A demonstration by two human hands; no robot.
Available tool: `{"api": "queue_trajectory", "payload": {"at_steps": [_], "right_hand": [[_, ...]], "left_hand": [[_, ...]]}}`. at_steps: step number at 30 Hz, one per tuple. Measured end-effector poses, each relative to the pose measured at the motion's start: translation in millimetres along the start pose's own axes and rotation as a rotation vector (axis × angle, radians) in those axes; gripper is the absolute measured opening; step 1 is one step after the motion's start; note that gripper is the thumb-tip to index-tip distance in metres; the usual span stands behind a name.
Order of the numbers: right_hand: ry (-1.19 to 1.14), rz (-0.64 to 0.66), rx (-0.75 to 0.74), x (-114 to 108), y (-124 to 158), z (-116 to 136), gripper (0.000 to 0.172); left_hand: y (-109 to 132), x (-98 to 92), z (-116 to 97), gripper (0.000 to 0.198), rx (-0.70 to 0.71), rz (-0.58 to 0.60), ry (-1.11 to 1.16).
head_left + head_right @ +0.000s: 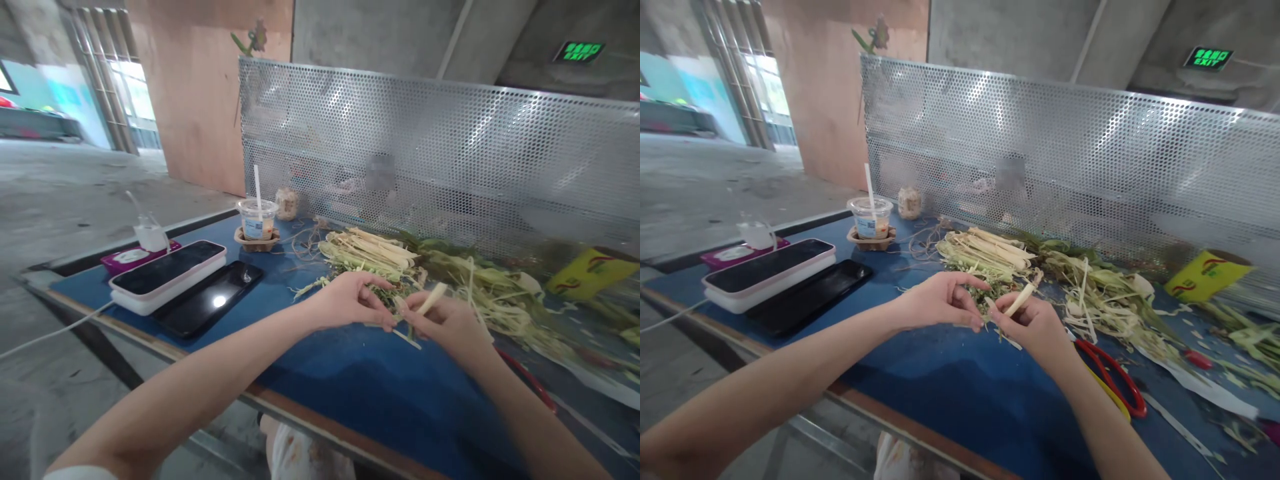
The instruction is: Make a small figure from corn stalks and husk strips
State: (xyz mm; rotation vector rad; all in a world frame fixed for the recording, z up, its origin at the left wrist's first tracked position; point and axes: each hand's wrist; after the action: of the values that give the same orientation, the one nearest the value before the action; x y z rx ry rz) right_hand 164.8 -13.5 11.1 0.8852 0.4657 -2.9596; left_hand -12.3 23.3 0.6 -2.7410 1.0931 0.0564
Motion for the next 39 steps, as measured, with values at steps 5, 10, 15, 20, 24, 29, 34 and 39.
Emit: {"api": "queue_trajectory", "payload": {"at_steps": [5,10,15,20,24,29,34,39], "right_hand": [[-0.131,0.178,0.103,1,0,-1,0.025],[-0.169,0.201,0.082,7,-1,-7,0.031],[-0.165,0.181,0.052,6,-2,-10,0.031],[-0.171,0.206,-0.001,4,-6,-15,0.030],[-0.216,0.184,-0.090,9,-6,-19,0.035],[-0.054,0.125,-0.193,8,-5,-13,0.014],[0.410,0.034,-0.359,8,1,-11,0.014],[0.688,-0.207,-0.516,11,3,-13,0.028]], "left_hand": [[3,1.0,-13,0.020,0.161,-0.052,-0.368],[5,3.7,-16,0.014,0.214,-0.106,-0.500],[4,3.8,-13,0.015,0.206,-0.136,-0.473],[1,0.8,-9,0.015,0.175,-0.162,-0.356],[-1,-2.4,-9,0.016,0.172,-0.187,-0.330],[-1,-0.6,-10,0.020,0.159,-0.227,-0.276],[-1,5.0,-1,0.040,0.116,-0.142,-0.265],[-4,7.4,6,0.036,0.160,-0.201,-0.292]]}}
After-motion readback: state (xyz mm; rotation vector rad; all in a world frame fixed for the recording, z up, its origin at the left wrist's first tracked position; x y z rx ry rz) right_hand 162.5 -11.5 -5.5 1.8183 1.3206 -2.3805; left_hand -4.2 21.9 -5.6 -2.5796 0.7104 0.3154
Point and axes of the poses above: each hand's wrist, its own y-axis away from the middle knuckle, its own x-axis out of the palm, z = x × y, and after that the axes turned 3 degrees about z, right-handed
